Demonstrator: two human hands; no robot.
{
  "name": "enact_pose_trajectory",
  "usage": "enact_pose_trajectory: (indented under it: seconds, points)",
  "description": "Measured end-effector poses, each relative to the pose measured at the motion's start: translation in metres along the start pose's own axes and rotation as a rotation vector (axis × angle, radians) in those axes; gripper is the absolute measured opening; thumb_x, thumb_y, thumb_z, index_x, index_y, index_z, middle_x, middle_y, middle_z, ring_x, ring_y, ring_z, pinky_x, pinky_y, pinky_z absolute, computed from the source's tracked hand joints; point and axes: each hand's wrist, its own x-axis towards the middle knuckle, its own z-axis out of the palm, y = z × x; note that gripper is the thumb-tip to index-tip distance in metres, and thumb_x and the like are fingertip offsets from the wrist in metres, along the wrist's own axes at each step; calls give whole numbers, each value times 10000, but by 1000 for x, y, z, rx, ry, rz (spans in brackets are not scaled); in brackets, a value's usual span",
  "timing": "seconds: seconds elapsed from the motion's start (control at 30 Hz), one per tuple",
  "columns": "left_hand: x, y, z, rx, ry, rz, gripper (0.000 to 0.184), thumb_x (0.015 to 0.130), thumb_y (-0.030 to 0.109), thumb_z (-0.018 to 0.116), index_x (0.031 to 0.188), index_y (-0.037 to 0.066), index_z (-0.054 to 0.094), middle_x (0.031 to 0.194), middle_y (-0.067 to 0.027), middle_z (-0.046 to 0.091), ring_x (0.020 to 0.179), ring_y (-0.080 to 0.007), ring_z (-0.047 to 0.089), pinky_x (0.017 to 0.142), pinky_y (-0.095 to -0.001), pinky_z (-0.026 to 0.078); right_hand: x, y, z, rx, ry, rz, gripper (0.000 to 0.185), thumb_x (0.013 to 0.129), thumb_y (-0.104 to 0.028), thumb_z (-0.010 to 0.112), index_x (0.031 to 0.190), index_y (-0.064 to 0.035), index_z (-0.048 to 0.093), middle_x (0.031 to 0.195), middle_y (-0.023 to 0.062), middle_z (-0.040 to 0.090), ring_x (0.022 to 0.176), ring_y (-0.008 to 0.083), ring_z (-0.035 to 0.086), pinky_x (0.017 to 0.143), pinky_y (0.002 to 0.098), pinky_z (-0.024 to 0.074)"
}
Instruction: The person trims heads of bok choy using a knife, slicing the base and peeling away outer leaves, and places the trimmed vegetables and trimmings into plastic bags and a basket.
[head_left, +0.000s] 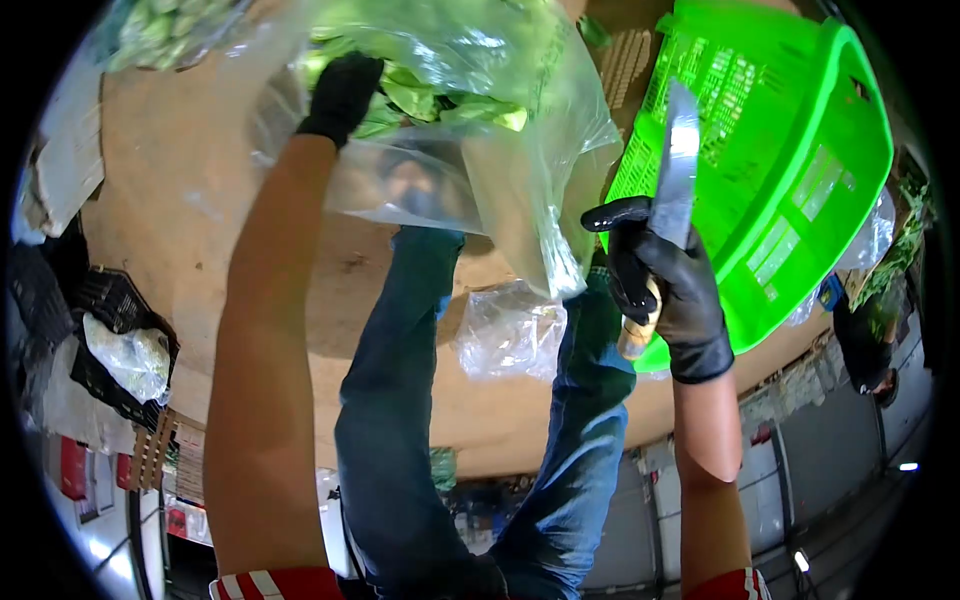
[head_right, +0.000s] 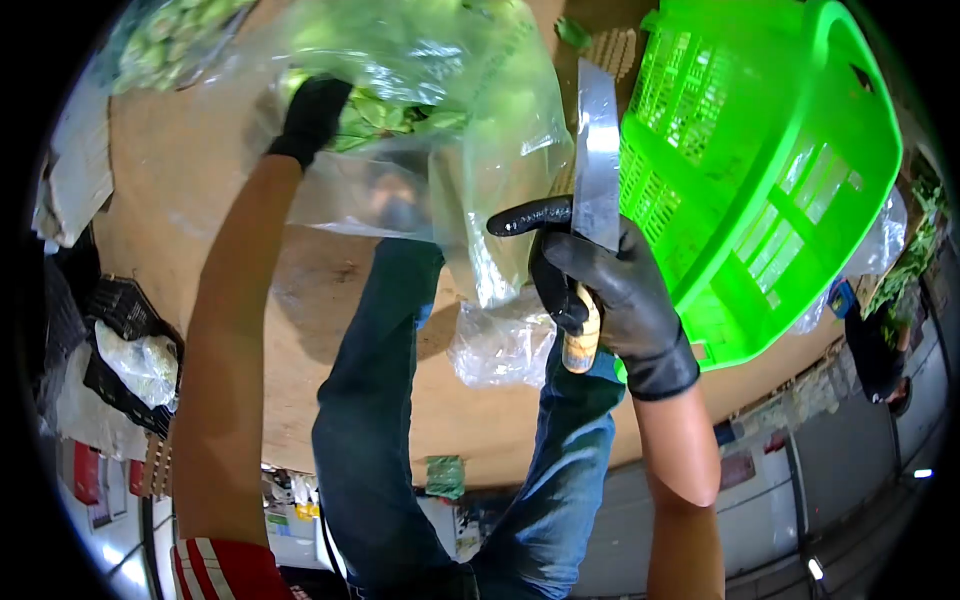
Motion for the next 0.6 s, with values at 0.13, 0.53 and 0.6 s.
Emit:
enact_pose_trajectory:
  seconds: [0.13,0.53,0.6]
  points:
    - [8,-2,14,32,-206,-83,177,794,174,538,929,83,608,947,-124,618,916,-292,575,778,-395,452,4,11,-3,90,155,-28,403,884,-226,524,1114,106,521,540,8,476,403,51,398,425,189,317]
    - [-25,133,-240,-519,-183,-411,488,663,52,723,1115,23,540,1008,-147,529,960,-294,535,820,-350,435,-75,-31,46,-701,154,-440,351,760,-56,640,1096,-7,550,890,80,601,711,177,582,631,270,472]
    - [-4,200,-313,-658,-240,-594,598,625,73,763,1169,27,518,1048,-132,552,970,-240,555,823,-319,451,-86,-51,57,-917,44,-721,475,718,-140,687,1154,-61,514,968,112,576,745,270,593,622,338,494]
